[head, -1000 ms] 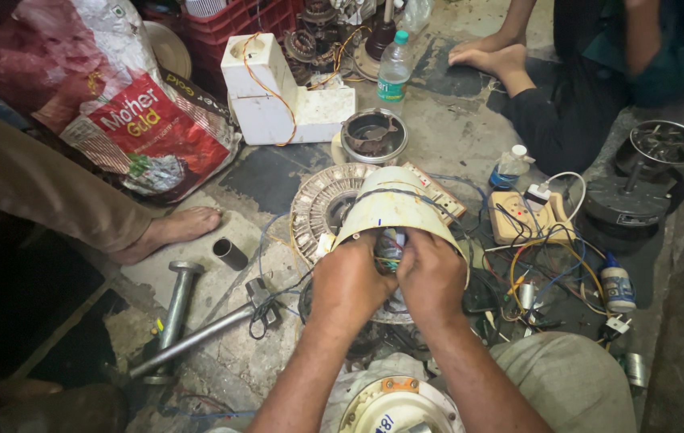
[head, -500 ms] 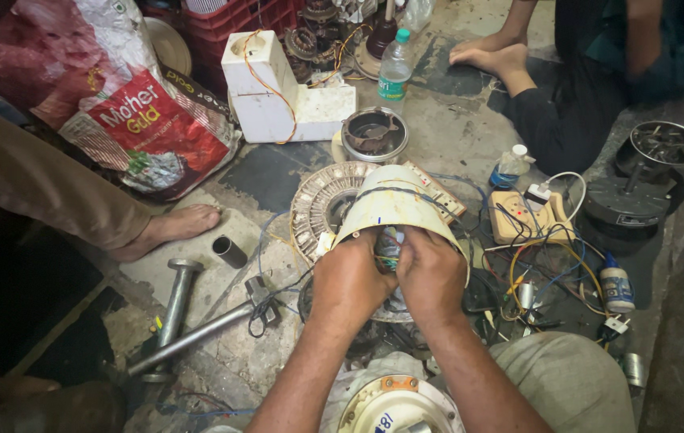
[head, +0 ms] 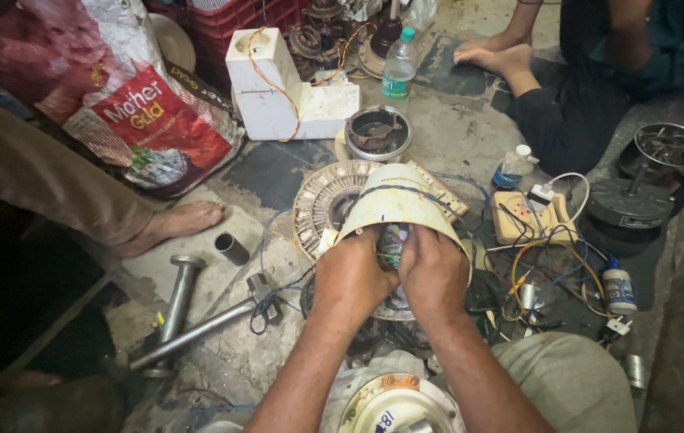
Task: The person disassembles a small electric motor, removes the outer casing, and manipulates the internal wiring and components. They use a screwdriver to remove screws and then handle the wires and internal parts with their hands.
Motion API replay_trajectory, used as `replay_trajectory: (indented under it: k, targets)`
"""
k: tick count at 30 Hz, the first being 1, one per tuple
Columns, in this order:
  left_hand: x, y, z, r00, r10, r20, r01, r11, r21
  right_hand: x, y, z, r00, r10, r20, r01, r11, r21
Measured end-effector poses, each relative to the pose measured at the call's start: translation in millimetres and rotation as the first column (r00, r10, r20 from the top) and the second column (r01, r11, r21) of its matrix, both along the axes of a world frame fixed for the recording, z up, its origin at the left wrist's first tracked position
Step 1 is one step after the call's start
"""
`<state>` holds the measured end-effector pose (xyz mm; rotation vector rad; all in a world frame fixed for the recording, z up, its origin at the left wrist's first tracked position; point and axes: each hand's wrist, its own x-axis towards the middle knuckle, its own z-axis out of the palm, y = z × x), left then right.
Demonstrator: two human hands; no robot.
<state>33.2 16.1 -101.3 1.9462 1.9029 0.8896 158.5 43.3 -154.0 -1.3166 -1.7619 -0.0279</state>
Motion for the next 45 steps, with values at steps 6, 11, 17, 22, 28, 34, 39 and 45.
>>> replay_trajectory:
  k: [6, 11, 17, 22, 28, 34, 39, 45]
  targets:
    - [3, -1, 1, 1.000, 0.003, 0.021, -0.003, 1.000, -0.016, 2, -1, -1, 0.998, 0.038, -0.041, -0.036, 0.998, 0.043]
    - [5, -1, -1, 0.999, 0.028, -0.023, -0.029, 0.999, -0.020, 3, 0, -1, 0.998, 0.026, -0.049, -0.025, 0.999, 0.025]
    - [6, 0, -2, 0.999, 0.010, -0.044, -0.012, 0.999, -0.041, 5, -2, 1, 0.999, 0.030, -0.034, -0.030, 0.999, 0.019]
    - [10, 0, 1, 0.998, 0.026, -0.052, -0.028, 0.999, -0.036, 6, -3, 0, 0.999, 0.011, -0.030, -0.011, 1.000, -0.004]
    - [16, 1, 3, 0.998, 0.035, -0.054, -0.040, 0.995, -0.091, 12, -1, -4, 0.998, 0.039, -0.054, -0.038, 0.999, 0.011]
    - [20, 0, 2, 0.996, 0.029, -0.080, -0.037, 0.994, -0.103, 16, 0, -6, 0.998, -0.001, -0.057, -0.001, 0.999, -0.034]
    - [20, -1, 1, 0.995, 0.033, -0.090, -0.046, 0.988, -0.146, 15, -1, -7, 0.999, -0.011, -0.033, 0.010, 0.999, -0.034]
    - [18, -3, -3, 0.999, 0.023, -0.042, -0.025, 0.998, -0.050, 12, 0, -8, 1.000, -0.025, 0.008, 0.025, 0.993, -0.119]
